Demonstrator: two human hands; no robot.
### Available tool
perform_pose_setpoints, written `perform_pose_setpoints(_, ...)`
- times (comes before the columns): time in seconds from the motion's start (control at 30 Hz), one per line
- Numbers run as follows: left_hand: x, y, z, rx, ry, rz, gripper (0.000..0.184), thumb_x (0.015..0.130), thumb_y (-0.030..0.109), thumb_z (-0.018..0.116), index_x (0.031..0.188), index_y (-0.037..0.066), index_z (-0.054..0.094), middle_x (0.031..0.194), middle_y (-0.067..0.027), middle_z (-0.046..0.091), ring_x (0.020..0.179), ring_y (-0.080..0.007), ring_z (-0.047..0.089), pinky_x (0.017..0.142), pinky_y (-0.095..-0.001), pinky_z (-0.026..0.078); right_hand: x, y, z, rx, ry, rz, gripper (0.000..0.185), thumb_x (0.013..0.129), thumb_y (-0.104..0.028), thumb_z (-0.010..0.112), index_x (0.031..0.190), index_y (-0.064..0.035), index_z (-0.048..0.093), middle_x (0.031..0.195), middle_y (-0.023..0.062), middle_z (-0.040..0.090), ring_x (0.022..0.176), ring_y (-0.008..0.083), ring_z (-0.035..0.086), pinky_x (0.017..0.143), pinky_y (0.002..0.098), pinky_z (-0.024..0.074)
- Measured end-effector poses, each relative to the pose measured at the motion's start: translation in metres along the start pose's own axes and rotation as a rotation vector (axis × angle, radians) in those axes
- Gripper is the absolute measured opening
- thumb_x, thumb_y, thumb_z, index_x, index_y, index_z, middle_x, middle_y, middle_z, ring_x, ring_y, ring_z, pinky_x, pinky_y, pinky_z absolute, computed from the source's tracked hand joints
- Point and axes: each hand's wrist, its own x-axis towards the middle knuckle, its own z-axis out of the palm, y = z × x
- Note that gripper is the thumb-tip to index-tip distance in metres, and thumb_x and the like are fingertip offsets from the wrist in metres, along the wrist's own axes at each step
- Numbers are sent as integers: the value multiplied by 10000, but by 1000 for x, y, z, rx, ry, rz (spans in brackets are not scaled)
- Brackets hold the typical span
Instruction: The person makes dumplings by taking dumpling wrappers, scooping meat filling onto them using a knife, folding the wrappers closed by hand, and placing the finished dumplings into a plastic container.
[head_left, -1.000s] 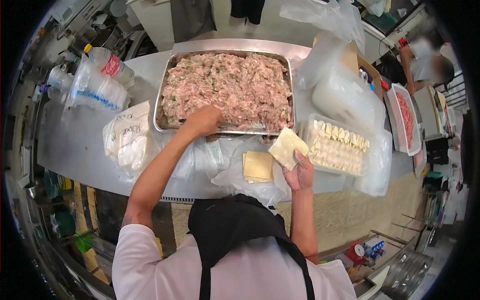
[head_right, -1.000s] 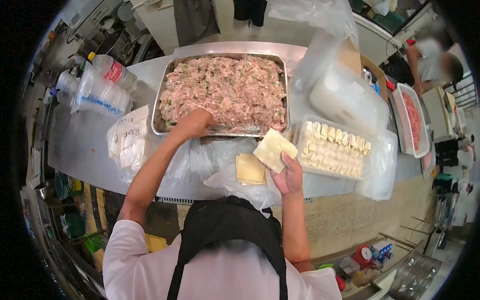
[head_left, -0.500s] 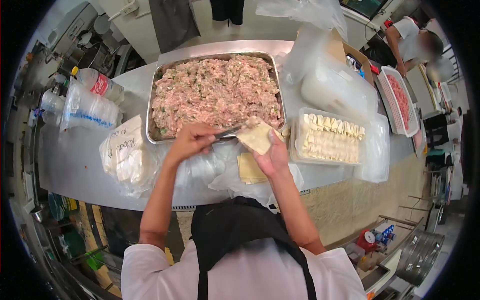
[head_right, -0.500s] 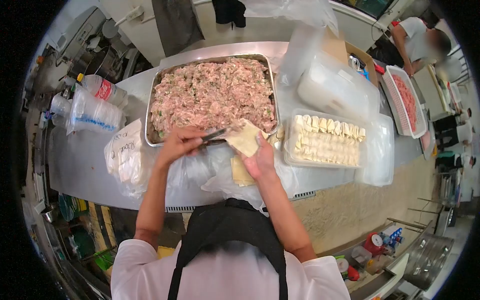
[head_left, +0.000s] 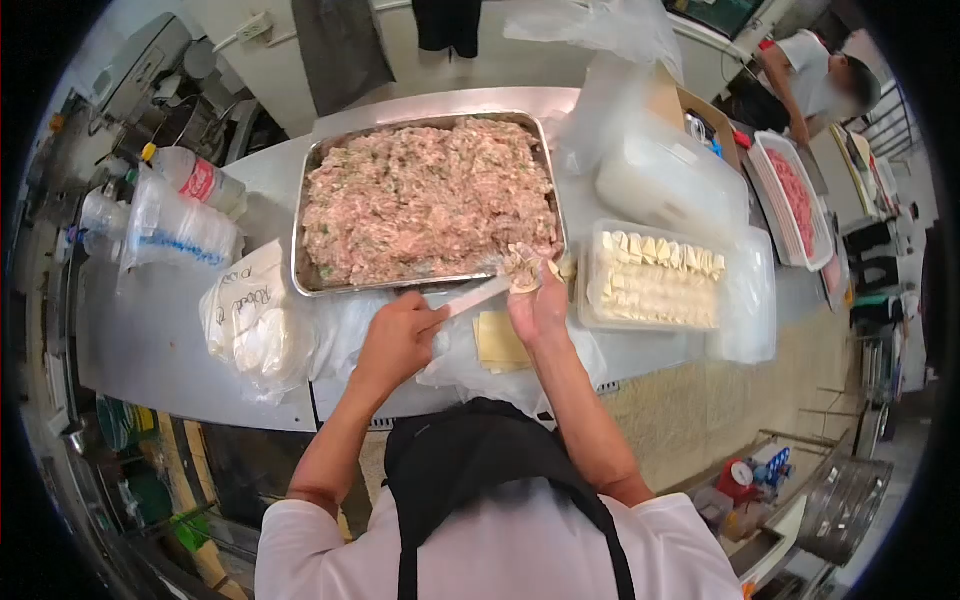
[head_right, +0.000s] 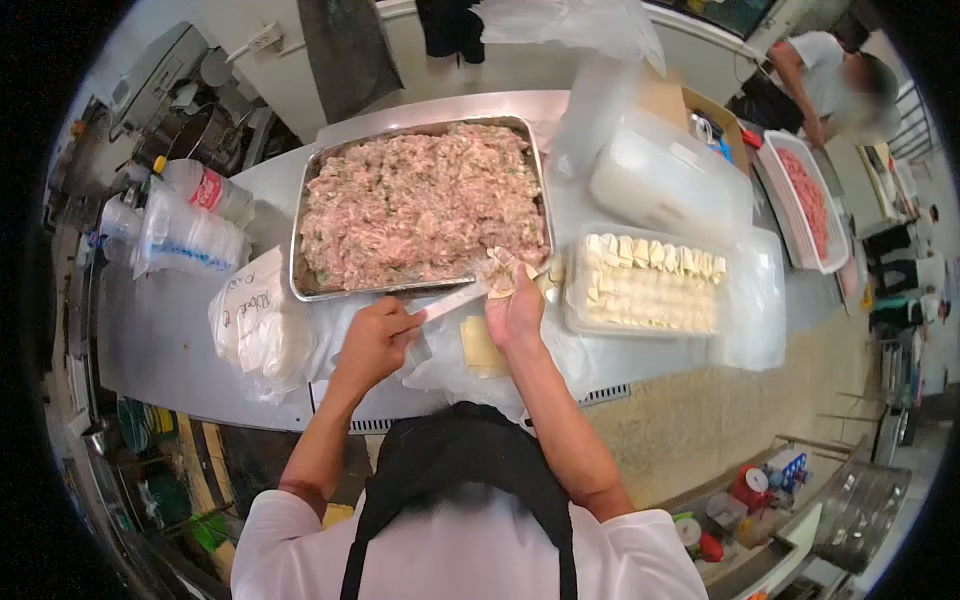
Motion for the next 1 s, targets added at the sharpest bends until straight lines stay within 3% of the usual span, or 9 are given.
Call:
perform_pose_setpoints(0.17, 3, 10, 16, -107, 156, 81, 332, 784, -55, 708, 1092, 59, 749, 794, -98, 600, 680, -241, 591, 596, -347, 464, 3, -3, -16, 50, -50, 23, 440, 1032, -185, 387, 1425, 11, 417, 1394, 175, 513, 1306, 323, 497, 1129, 477, 384)
perform_pose_setpoints(0.27, 8, 3, 20, -145, 50, 60, 314, 788, -55, 712, 1078, 56, 756, 801, -90, 617, 678, -219, 599, 592, -316, 463, -8, -13, -22, 65, -347, 124, 437, 992, -140, 461, 1405, -2, 433, 1349, 144, 565, 1270, 281, 534, 1133, 426, 387)
perform_pose_setpoints(0.37, 5, 25, -19, -233, 102, -51, 279, 787, -46, 725, 1048, 45, 763, 798, -101, 644, 659, -225, 606, 593, -311, 469, -24, -10, -24, -337, -340, 6, 478, 909, -79, 576, 1365, 13, 464, 1320, 127, 591, 1209, 274, 587, 1080, 400, 442)
perform_pose_setpoints(0.47, 3, 32, -28, -156, -15, -38, 285, 780, -50, 720, 1046, 46, 763, 781, -105, 633, 654, -227, 602, 592, -345, 467, -26, -3, -29, -1124, -356, -377, 372, 818, -71, 750, 1162, 11, 632, 1087, 107, 705, 936, 247, 699, 802, 378, 549)
perform_pose_setpoints(0.57, -1, 39, -39, -71, -150, -40, 290, 777, -58, 698, 1041, 40, 762, 776, -113, 627, 666, -234, 604, 605, -361, 470, -20, 1, -33, -1427, -408, -712, 223, 861, -109, 740, 1052, -11, 681, 899, 121, 719, 813, 195, 695, 736, 367, 532)
perform_pose_setpoints(0.73, -5, 38, -74, -218, 120, -52, 311, 775, -108, 676, 1064, -15, 743, 793, -99, 626, 701, -163, 573, 610, -270, 429, -42, -55, -28, -1378, -243, -611, 152, 930, -159, 684, 933, -7, 682, 753, 117, 680, 668, 165, 650, 648, 352, 501)
perform_pose_setpoints(0.83, -12, 26, -80, -310, 136, -184, 324, 795, -112, 678, 1099, -17, 737, 801, -47, 589, 688, -97, 500, 612, -226, 382, -47, -116, -42, -1123, -106, -743, 267, 973, -234, 643, 884, 16, 670, 659, 64, 601, 589, 147, 582, 602, 344, 476)
perform_pose_setpoints(0.93, -17, 14, -76, -280, 58, -219, 342, 813, -125, 645, 1135, -37, 717, 857, -40, 596, 734, -85, 511, 632, -216, 388, -49, -179, -44, -1134, 68, -625, 317, 985, -284, 632, 913, 21, 677, 656, 47, 547, 636, 130, 555, 634, 336, 478)
perform_pose_setpoints(1.0, -18, 11, -67, -310, 64, -223, 334, 801, -102, 674, 1121, -24, 727, 826, -42, 590, 698, -91, 488, 607, -227, 371, -48, -196, -43, -1649, 216, -544, 358, 1003, -312, 601, 877, 18, 658, 725, 96, 596, 681, 212, 596, 691, 347, 491)
